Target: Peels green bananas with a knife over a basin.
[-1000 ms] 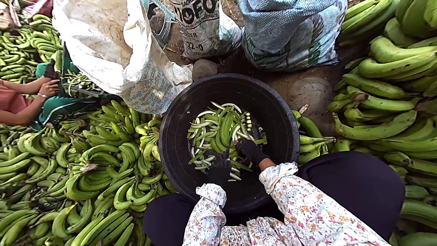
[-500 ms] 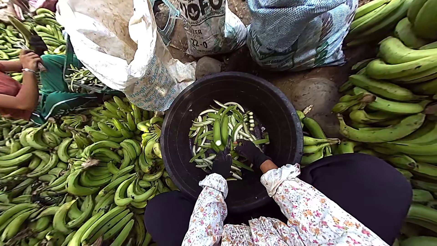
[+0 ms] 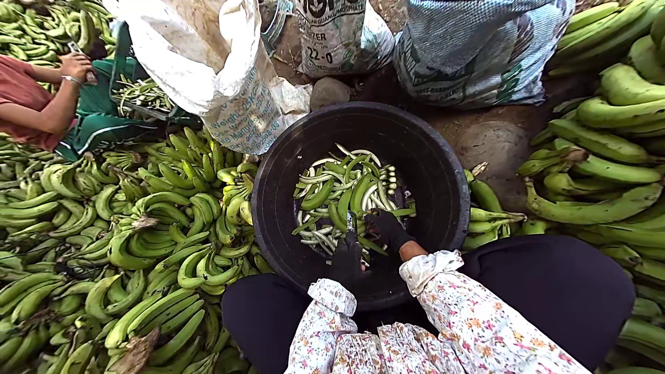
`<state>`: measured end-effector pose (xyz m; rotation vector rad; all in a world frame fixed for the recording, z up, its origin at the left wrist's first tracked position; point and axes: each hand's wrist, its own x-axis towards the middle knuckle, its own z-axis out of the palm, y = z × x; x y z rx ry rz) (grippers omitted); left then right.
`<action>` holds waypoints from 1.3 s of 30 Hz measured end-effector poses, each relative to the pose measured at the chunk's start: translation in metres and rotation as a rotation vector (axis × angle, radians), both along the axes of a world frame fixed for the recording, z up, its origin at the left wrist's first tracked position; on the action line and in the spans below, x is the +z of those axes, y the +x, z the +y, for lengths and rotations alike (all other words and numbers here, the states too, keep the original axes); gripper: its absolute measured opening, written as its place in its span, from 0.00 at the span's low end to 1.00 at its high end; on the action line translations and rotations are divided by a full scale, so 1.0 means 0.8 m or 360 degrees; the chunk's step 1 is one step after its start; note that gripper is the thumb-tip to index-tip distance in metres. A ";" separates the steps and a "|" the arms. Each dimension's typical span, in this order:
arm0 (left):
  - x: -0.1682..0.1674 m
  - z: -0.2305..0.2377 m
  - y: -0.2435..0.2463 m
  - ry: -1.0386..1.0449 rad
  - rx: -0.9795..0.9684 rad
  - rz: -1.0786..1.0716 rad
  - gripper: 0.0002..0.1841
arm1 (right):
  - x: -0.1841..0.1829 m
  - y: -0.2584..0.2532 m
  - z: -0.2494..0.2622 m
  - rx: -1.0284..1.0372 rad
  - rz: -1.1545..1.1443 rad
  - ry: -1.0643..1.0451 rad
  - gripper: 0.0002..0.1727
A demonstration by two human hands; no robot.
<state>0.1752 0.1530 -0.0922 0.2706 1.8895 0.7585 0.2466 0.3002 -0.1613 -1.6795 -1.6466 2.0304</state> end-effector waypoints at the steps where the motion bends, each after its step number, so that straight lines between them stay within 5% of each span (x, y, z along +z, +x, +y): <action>1: -0.005 -0.002 0.002 -0.0016 -0.0016 0.0042 0.23 | 0.001 -0.001 -0.003 0.0003 -0.0003 0.0009 0.25; 12: -0.002 -0.004 0.012 -0.0158 -0.0128 0.0173 0.26 | 0.004 -0.006 -0.022 -0.0107 0.0030 0.0061 0.25; 17: -0.049 0.007 0.007 -0.0116 -0.0067 0.0107 0.24 | 0.004 -0.010 -0.032 -0.0229 0.0016 -0.0040 0.22; 21: -0.037 -0.003 0.018 -0.0024 0.0134 -0.0128 0.22 | -0.004 -0.004 -0.031 -0.0402 -0.0005 -0.0120 0.21; 27: -0.022 -0.008 0.009 -0.0118 -0.0124 0.0058 0.28 | -0.010 -0.006 -0.051 -0.0500 0.0166 -0.0162 0.19; 32: 0.101 0.007 0.045 -0.0473 0.0066 0.0029 0.23 | -0.003 -0.005 -0.054 -0.0535 0.0149 -0.0075 0.17; 35: 0.024 -0.021 0.000 -0.0071 -0.0224 -0.0136 0.26 | 0.010 -0.015 -0.063 -0.0489 0.0217 -0.0096 0.16; 39: -0.018 -0.010 0.013 -0.0128 -0.0205 -0.0078 0.25 | 0.060 -0.023 -0.043 -0.0445 0.0265 0.0136 0.18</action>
